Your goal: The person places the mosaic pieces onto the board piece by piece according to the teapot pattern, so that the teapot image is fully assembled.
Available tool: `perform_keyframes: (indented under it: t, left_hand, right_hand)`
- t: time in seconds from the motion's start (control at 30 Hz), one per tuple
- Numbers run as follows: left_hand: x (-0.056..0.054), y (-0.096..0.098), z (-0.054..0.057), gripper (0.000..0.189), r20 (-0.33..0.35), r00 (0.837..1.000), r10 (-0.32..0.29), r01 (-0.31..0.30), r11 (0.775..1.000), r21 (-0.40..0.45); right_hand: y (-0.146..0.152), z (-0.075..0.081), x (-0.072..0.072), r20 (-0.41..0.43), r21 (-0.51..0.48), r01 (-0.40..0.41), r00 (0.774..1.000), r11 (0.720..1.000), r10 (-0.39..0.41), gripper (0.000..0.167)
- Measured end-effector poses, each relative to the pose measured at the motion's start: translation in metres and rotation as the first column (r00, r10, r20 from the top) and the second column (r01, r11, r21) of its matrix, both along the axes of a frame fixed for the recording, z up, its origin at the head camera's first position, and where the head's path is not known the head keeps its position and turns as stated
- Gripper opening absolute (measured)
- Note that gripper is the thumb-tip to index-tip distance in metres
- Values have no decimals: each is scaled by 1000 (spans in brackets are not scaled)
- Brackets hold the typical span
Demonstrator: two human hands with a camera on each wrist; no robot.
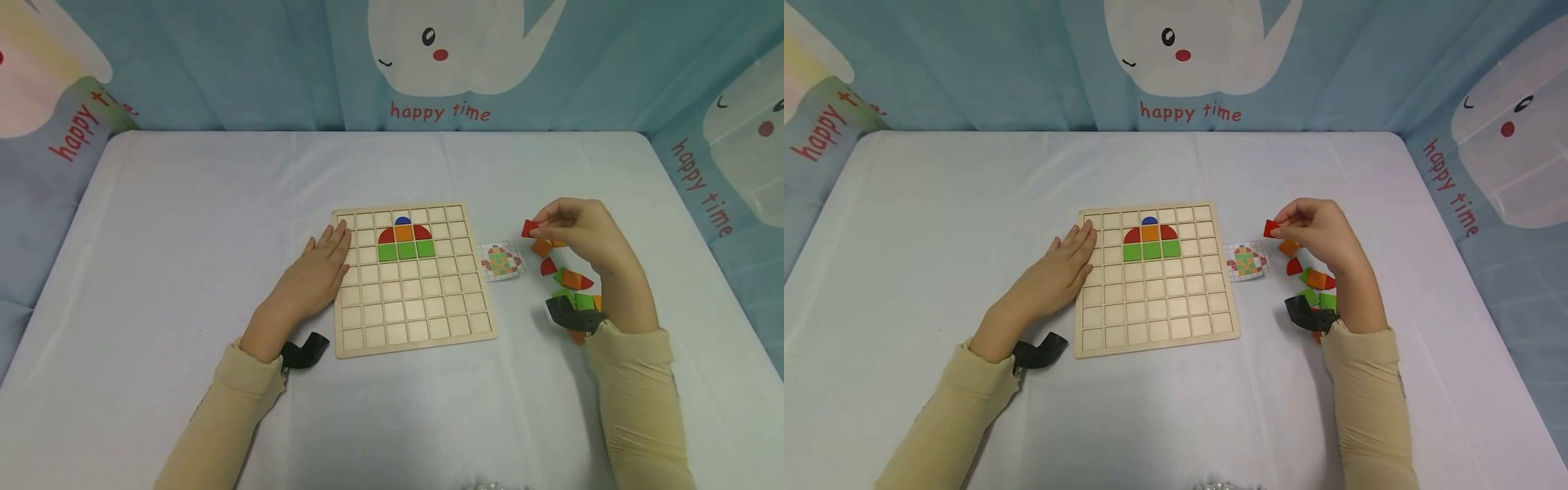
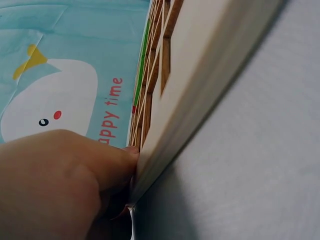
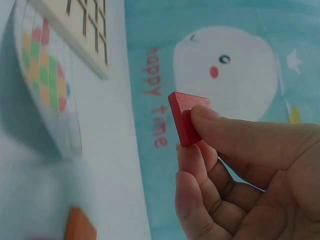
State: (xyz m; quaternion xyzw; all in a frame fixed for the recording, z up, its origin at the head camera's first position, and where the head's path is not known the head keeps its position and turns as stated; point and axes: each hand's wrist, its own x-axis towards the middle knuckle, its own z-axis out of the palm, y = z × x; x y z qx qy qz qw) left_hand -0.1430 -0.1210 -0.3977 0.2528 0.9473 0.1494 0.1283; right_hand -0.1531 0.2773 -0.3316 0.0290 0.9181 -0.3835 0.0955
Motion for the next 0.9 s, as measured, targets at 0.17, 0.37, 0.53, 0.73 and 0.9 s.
perform_keyframes:
  t: [0.17,0.37,0.53,0.73,0.9]
  left_hand:
    - [0,0,0,56,7,1000,2,-2,1000,0]
    - [0,0,1,55,20,1000,17,-17,1000,-10]
    - [1,2,3,55,16,1000,25,-25,1000,-2]
    - [2,4,3,55,25,999,36,-36,999,-19]
    - [1,4,1,56,30,999,40,-40,999,-24]
  right_hand:
    - [-18,1,-6,-1,-35,-26,1000,999,26,22]
    - [-41,-2,-13,-4,-88,-83,997,993,83,16]
    - [-57,-8,-19,0,-120,-134,991,984,135,11]
    - [-76,-19,-24,23,-144,-194,980,970,200,9]
    - [-89,-25,-27,32,-124,-246,967,961,251,11]
